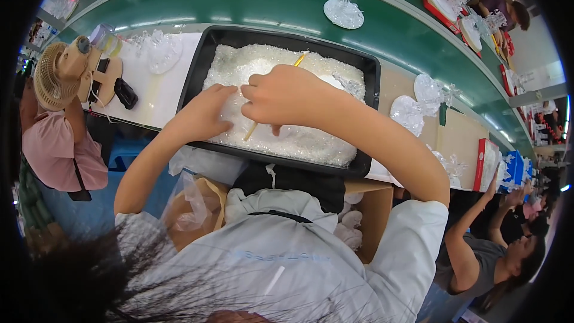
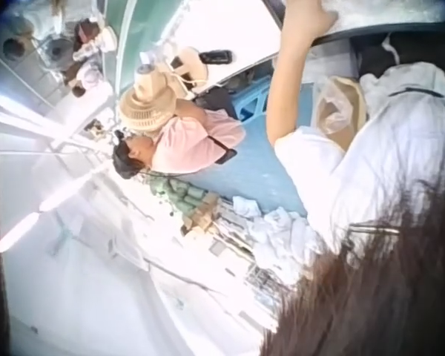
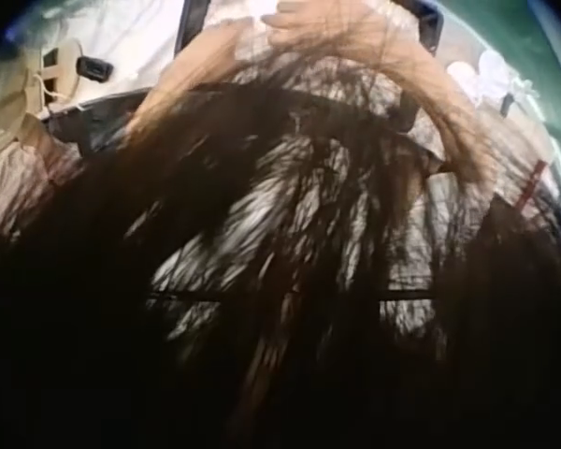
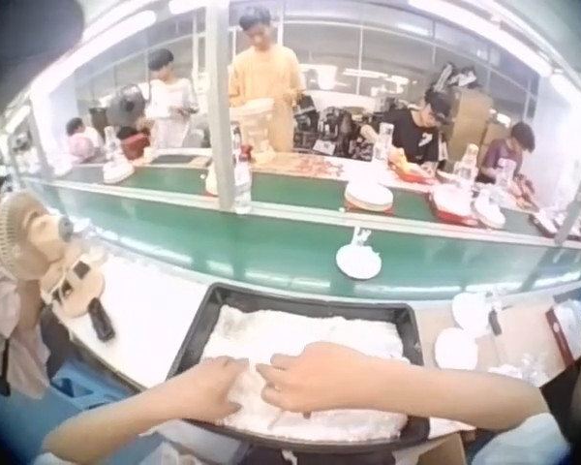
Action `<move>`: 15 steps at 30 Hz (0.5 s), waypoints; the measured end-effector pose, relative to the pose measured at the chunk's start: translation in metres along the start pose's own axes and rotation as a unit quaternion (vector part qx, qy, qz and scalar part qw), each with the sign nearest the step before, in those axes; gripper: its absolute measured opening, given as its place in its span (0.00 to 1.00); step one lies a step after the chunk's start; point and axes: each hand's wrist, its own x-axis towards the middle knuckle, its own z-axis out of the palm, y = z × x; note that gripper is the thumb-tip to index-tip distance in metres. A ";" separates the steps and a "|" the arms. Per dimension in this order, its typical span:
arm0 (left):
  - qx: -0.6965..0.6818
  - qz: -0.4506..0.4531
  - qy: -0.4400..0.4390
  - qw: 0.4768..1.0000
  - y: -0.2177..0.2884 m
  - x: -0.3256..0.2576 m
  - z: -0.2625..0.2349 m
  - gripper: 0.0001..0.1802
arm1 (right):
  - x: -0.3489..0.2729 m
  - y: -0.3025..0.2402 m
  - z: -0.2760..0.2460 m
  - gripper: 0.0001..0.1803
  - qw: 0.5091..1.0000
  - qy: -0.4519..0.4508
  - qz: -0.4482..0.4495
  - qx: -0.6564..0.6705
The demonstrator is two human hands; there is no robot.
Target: Applying adhesive and dipping decorative plastic ornaments into beads.
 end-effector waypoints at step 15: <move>0.004 -0.069 0.015 0.997 0.008 -0.002 0.003 0.38 | 0.019 -0.004 0.014 0.23 0.992 0.009 0.123 -0.010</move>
